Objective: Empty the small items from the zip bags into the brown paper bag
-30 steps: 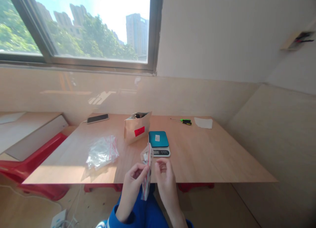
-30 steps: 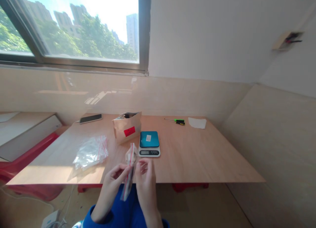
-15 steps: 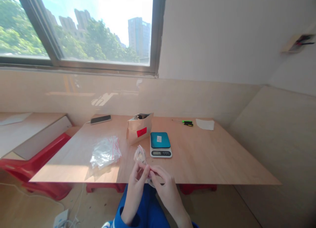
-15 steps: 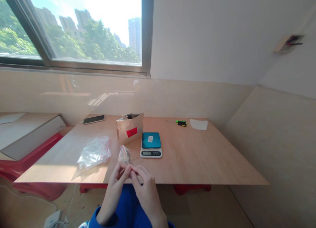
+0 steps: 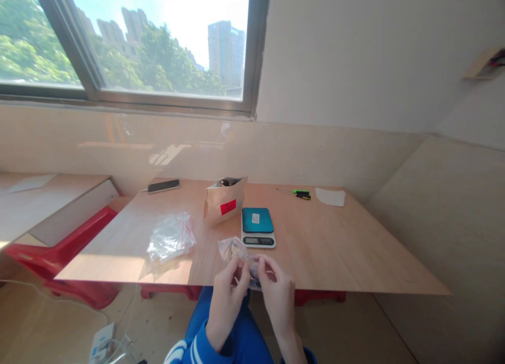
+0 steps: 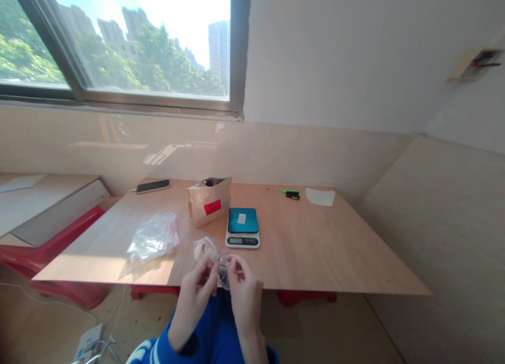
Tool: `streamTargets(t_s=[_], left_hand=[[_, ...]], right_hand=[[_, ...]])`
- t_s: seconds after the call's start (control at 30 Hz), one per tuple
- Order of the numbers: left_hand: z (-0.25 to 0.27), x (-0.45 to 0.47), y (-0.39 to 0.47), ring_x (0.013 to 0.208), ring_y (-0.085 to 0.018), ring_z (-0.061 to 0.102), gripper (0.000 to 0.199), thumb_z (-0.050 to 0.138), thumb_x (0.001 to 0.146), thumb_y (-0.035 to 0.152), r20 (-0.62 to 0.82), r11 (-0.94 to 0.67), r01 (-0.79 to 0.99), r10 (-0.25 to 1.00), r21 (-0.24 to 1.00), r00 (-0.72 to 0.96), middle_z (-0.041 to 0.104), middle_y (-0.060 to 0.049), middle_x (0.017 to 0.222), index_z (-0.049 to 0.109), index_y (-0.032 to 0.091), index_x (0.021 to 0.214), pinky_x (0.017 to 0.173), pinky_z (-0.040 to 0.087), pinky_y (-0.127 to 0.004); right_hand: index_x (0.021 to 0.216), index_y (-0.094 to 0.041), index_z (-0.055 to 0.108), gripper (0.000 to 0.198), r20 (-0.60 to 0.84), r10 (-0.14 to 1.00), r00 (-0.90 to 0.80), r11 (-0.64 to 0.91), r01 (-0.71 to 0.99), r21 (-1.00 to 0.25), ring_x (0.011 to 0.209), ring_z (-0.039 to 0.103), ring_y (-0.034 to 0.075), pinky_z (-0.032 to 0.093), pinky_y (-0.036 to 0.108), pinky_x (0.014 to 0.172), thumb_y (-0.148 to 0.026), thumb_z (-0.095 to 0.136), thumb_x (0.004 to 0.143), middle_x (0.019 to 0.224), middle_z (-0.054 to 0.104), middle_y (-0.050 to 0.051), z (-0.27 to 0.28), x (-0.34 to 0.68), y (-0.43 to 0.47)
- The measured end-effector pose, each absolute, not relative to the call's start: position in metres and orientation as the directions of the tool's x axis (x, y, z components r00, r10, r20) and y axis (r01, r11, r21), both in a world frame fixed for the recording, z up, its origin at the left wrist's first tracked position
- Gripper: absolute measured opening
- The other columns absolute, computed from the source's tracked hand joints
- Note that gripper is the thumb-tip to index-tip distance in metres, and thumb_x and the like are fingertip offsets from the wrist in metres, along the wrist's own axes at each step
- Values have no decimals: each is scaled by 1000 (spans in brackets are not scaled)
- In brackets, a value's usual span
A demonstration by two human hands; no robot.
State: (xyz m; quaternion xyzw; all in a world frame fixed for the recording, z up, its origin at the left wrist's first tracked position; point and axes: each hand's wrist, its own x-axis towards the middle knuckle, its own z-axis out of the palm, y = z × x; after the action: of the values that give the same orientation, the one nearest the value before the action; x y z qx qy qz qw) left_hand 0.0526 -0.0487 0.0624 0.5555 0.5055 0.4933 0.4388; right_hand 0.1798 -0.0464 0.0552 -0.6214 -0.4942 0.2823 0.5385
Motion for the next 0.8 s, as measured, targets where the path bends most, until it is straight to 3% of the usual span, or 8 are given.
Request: streamTargets(t_s=[0.1,0.17,0.3,0.4,0.47,0.57,0.67,0.8], left_hand=[[60,46,-53,47,-9,44,35,54,84,44,112,-99,211,992,972,-49,49,3,51,48,19,59,48,34,-20],[59,42,-57,48,-10,47,36,55,84,44,90,-97,229,995,968,40,54,1,52,51,18,59,50,36,-21],[59,41,-61,54,-12,53,40,48,87,48,127,-141,71,975,987,180,60,-3,61,60,17,65,55,41,-23],[54,44,-57,63,-13,55,38,45,89,48,153,-153,-85,988,984,-10,61,-3,72,61,17,73,61,45,-24],[46,48,-51,80,-16,61,31,51,86,47,100,-119,-166,988,979,-121,65,-4,90,62,19,88,75,48,-27],[32,57,-44,109,-25,60,50,54,80,55,-48,50,-336,999,941,15,63,-9,120,57,22,117,89,49,-35],[21,66,-41,107,-30,63,68,48,78,66,-195,245,-472,969,847,153,62,-11,126,48,25,132,81,54,-41],[18,63,-37,117,-26,58,64,58,78,56,-247,228,-494,969,839,28,61,-8,130,48,24,132,93,51,-37]], right_hand=[[93,-15,69,44,154,791,591,-7,261,-965,67,70,25,56,33,64,-54,55,81,82,75,13,58,205,-41],[92,-13,68,49,143,739,659,10,201,-980,70,70,26,56,35,66,-58,58,77,83,74,15,61,219,-39],[89,-13,68,48,80,789,610,59,55,-997,74,70,26,56,33,66,-59,61,76,85,74,14,71,224,-45],[92,-13,69,46,16,831,556,68,-74,-995,67,68,23,56,31,59,-56,63,75,84,74,13,78,216,-50],[95,-13,69,46,-22,852,523,69,-155,-986,61,66,19,54,29,54,-55,65,75,83,74,11,79,212,-51],[104,-13,68,49,-63,900,432,39,-224,-974,57,63,16,53,27,50,-54,64,76,83,73,9,77,204,-49],[111,-13,66,53,-66,938,340,3,-199,-980,65,66,20,56,32,56,-55,62,78,92,73,12,72,197,-45],[116,-17,61,48,184,874,449,175,61,-983,92,65,23,56,37,81,-44,67,76,112,67,14,69,195,-45]])
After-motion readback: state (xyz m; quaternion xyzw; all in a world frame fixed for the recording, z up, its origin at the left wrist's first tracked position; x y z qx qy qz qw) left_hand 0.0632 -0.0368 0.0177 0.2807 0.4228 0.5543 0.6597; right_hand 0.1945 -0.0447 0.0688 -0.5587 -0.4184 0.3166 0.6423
